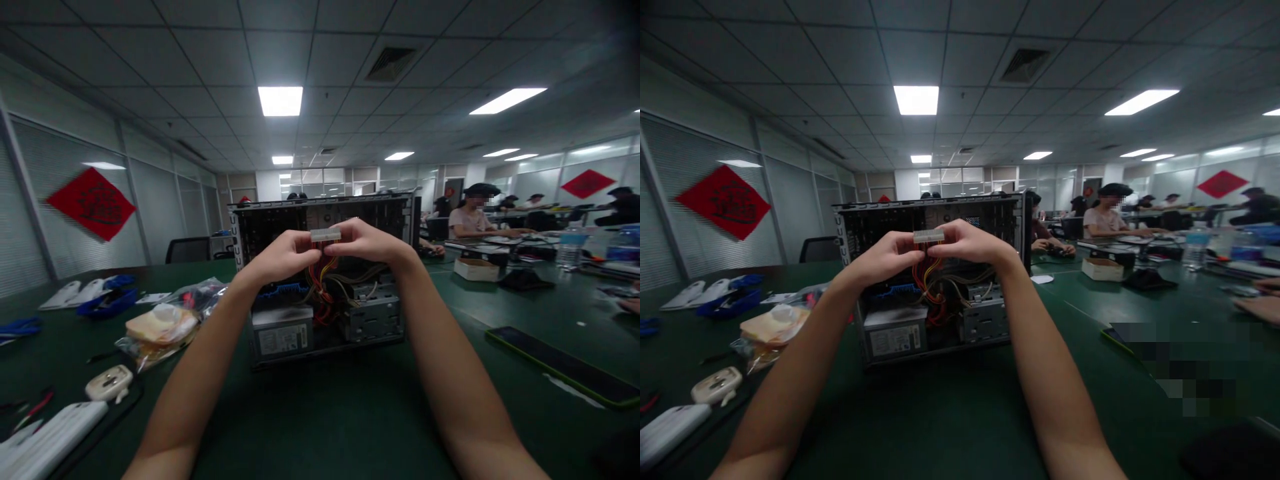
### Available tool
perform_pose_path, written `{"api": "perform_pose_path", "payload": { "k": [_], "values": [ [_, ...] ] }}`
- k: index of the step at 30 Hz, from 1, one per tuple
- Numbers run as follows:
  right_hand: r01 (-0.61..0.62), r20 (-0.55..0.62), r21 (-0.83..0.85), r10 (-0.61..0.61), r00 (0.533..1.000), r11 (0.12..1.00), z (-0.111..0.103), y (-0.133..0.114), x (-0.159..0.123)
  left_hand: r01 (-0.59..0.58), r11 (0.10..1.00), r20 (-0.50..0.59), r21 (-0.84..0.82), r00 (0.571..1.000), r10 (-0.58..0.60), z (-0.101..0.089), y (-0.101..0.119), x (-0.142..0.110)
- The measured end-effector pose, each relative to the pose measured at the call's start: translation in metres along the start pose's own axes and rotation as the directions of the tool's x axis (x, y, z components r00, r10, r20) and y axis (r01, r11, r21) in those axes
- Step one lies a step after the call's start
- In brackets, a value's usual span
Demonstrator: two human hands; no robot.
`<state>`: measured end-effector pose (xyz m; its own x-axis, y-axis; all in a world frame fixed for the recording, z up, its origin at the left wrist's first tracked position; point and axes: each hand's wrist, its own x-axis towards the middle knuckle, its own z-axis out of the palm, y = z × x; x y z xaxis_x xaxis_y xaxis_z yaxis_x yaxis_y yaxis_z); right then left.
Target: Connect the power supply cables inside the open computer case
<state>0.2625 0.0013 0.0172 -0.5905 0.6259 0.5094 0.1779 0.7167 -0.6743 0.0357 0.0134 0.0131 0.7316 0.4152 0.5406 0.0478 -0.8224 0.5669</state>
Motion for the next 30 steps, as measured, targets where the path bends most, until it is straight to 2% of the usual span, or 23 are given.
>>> {"api": "perform_pose_path", "payload": {
  "k": [3,7,13,20,22,25,30],
  "values": [
    [-0.011,-0.006,-0.004,0.011,1.0,1.0,0.001,0.0,0.001,-0.02,0.998,-0.034,0.056,0.999,0.021,0.0,-0.001,-0.001],
    [-0.02,-0.004,-0.025,0.019,1.0,0.999,-0.001,-0.001,-0.002,0.017,0.987,-0.095,0.161,0.995,-0.002,0.001,0.001,-0.003],
    [-0.028,0.011,-0.064,0.029,1.0,0.998,-0.007,-0.004,-0.008,0.032,0.993,-0.096,0.113,0.995,-0.021,0.007,-0.001,0.0],
    [0.006,0.026,-0.034,-0.005,1.0,0.999,-0.008,-0.006,-0.01,0.01,0.976,-0.215,0.219,0.976,0.038,0.015,0.002,0.004],
    [0.009,0.026,-0.032,-0.008,1.0,0.999,-0.008,-0.006,-0.009,-0.005,0.985,-0.181,0.173,0.983,0.036,0.014,0.002,0.004],
    [0.013,0.045,-0.021,-0.012,0.999,1.0,-0.008,-0.006,-0.01,-0.019,0.999,-0.076,0.045,0.997,0.022,0.01,0.0,0.005],
    [0.008,0.094,-0.047,-0.004,0.996,0.999,-0.01,-0.009,-0.013,0.013,0.998,0.07,-0.068,0.998,-0.008,0.006,-0.001,0.003]
  ]
}}
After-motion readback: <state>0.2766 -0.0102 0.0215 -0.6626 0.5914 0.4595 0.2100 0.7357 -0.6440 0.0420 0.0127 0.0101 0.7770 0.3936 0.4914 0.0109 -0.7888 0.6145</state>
